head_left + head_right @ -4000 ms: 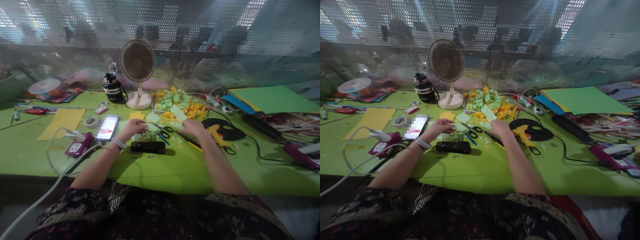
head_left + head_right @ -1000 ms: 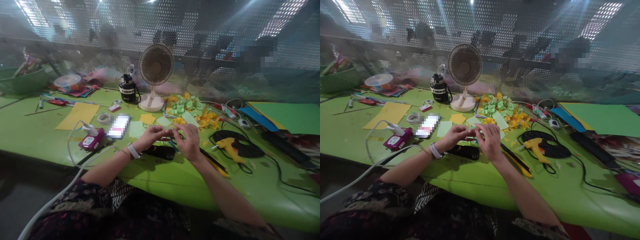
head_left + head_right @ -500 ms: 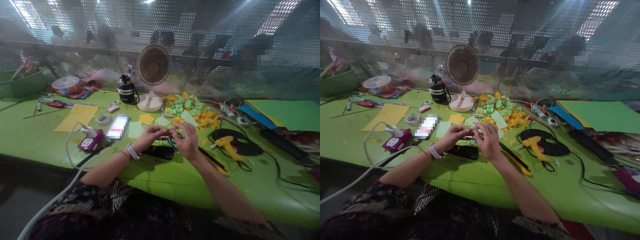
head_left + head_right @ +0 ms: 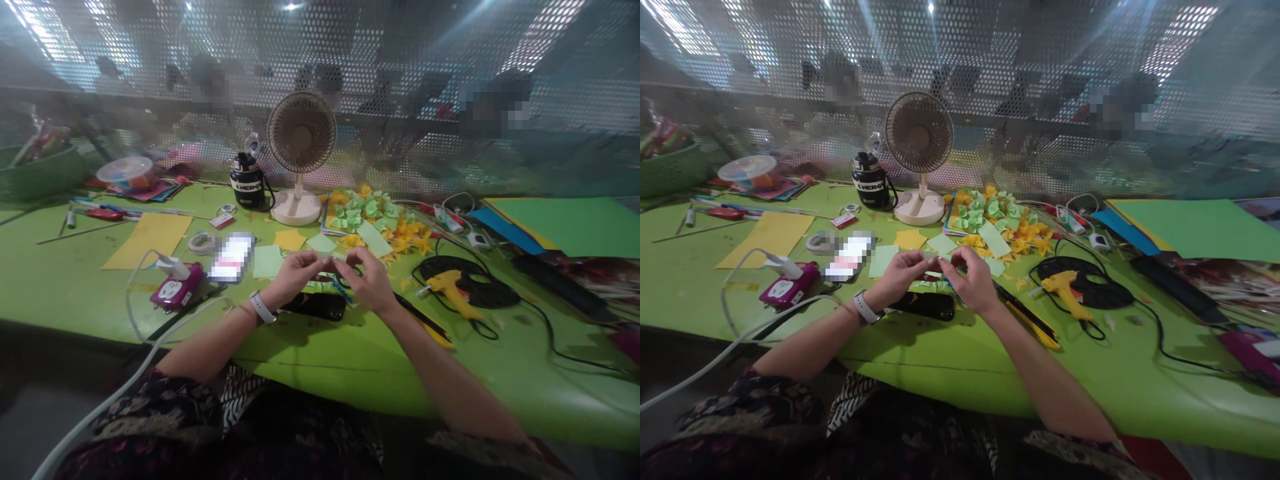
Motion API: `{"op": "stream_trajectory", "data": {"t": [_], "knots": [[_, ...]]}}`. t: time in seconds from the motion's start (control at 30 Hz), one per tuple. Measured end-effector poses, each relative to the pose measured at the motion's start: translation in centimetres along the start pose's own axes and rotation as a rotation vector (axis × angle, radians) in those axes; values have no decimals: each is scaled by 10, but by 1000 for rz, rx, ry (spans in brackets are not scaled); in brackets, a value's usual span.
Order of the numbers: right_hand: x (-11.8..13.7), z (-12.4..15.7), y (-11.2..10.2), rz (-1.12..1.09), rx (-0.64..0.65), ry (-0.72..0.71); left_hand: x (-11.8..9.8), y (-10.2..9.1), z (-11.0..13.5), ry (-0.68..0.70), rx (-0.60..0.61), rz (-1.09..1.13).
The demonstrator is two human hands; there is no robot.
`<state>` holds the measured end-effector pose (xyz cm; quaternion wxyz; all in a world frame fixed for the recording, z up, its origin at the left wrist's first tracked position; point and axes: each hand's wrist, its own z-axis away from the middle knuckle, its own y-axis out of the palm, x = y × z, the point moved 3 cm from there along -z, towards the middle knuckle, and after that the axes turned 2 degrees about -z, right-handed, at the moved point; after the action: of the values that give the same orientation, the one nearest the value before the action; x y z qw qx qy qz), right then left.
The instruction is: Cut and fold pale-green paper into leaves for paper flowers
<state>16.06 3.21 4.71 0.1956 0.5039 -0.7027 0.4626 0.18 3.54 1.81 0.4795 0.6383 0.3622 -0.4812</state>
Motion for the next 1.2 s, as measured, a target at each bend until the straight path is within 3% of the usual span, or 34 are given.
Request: {"op": "stream_trajectory", "data": {"t": [0.4,0.77,0.97,1.2], "knots": [[-3,-2,-1,-61,20,60,-3,2,0,1,-46,-8],[-2,-2,-4,25,-52,-47,-4,-3,2,-39,-22,-19],[-1,-2,-1,-46,39,52,-8,-1,2,-23,-37,-47],[0,-3,-1,-33,37,35,-4,-1,1,-15,-39,-53]]}}
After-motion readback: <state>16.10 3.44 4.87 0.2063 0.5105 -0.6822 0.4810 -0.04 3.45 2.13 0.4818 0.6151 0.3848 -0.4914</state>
